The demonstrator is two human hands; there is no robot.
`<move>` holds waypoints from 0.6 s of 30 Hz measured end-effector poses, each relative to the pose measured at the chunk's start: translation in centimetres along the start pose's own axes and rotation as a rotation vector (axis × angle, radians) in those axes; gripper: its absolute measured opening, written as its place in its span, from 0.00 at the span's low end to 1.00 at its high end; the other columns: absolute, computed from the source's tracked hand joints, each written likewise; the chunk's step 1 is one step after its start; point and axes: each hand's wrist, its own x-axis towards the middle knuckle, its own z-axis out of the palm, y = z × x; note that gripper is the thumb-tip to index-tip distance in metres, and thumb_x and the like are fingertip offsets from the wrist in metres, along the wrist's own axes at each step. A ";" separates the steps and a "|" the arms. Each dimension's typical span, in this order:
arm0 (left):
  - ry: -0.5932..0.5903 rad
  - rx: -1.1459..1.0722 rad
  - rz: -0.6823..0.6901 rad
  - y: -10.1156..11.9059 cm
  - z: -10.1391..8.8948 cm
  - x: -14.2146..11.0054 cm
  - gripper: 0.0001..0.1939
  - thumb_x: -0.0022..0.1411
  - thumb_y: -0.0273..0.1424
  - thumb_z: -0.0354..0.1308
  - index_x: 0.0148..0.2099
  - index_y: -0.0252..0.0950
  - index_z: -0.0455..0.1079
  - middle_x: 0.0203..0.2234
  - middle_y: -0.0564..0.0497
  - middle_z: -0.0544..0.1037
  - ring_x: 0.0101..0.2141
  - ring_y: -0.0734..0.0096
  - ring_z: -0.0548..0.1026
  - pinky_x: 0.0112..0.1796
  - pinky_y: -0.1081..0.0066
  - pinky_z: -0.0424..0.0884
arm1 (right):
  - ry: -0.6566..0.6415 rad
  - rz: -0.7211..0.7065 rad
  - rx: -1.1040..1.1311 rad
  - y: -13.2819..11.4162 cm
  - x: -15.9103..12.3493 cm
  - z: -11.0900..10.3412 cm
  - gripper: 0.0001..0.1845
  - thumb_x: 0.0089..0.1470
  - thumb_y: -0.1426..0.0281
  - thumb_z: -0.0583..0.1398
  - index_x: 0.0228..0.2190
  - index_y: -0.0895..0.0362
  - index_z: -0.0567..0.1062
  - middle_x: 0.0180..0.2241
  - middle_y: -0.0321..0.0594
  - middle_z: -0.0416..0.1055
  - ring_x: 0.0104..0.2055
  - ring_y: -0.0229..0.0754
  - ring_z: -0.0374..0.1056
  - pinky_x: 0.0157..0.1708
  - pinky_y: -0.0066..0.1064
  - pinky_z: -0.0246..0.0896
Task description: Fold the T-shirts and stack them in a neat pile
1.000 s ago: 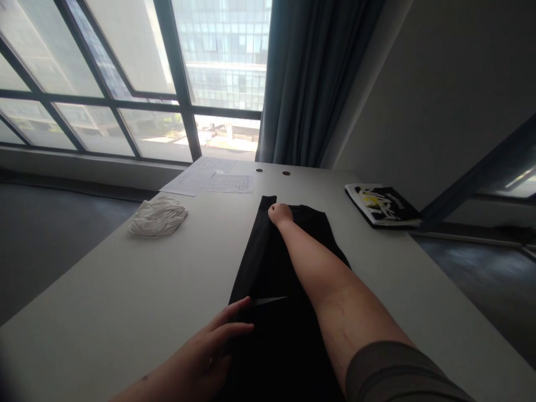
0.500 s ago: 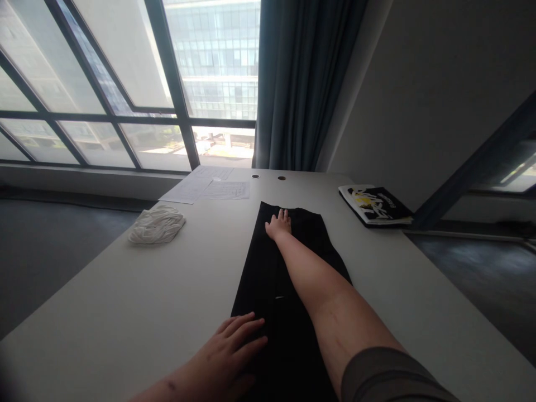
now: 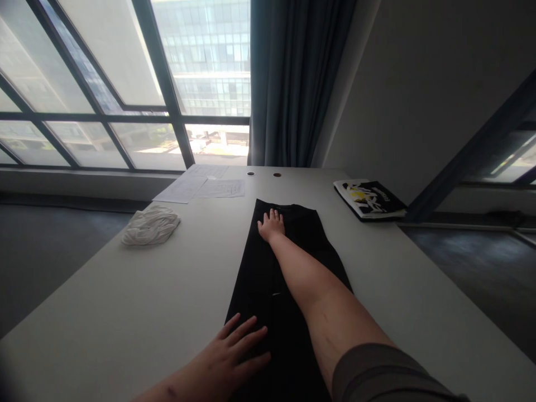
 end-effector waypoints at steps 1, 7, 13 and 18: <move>0.005 -0.001 0.020 0.2 -0.1 0.0 0.33 0.72 0.43 0.57 0.75 0.48 0.56 0.74 0.43 0.54 0.72 0.41 0.54 0.68 0.36 0.50 | 0.032 -0.050 -0.017 0.4 -0.3 -0.5 0.36 0.71 0.55 0.47 0.71 0.61 0.59 0.76 0.53 0.43 0.78 0.54 0.36 0.73 0.50 0.27; -0.072 -0.120 0.013 1.5 -1.6 -0.2 0.33 0.70 0.44 0.60 0.74 0.51 0.59 0.74 0.47 0.55 0.72 0.46 0.56 0.70 0.42 0.49 | 0.181 -0.183 -0.089 9.1 -3.5 -3.4 0.33 0.70 0.58 0.49 0.69 0.58 0.65 0.74 0.50 0.51 0.77 0.56 0.39 0.74 0.52 0.28; -0.120 -0.064 -0.061 2.5 -2.5 -0.5 0.39 0.63 0.40 0.67 0.73 0.53 0.60 0.75 0.49 0.54 0.72 0.46 0.56 0.70 0.42 0.49 | 0.155 0.042 -0.053 22.9 -10.0 -3.9 0.33 0.69 0.62 0.46 0.70 0.55 0.64 0.72 0.44 0.57 0.76 0.49 0.46 0.75 0.44 0.36; -0.117 -0.083 -0.147 3.3 -4.3 0.6 0.31 0.61 0.39 0.67 0.66 0.54 0.69 0.70 0.51 0.66 0.65 0.48 0.67 0.65 0.50 0.62 | 0.111 0.045 0.086 26.2 -13.5 -3.8 0.32 0.70 0.64 0.43 0.70 0.48 0.65 0.69 0.36 0.64 0.73 0.48 0.55 0.73 0.45 0.46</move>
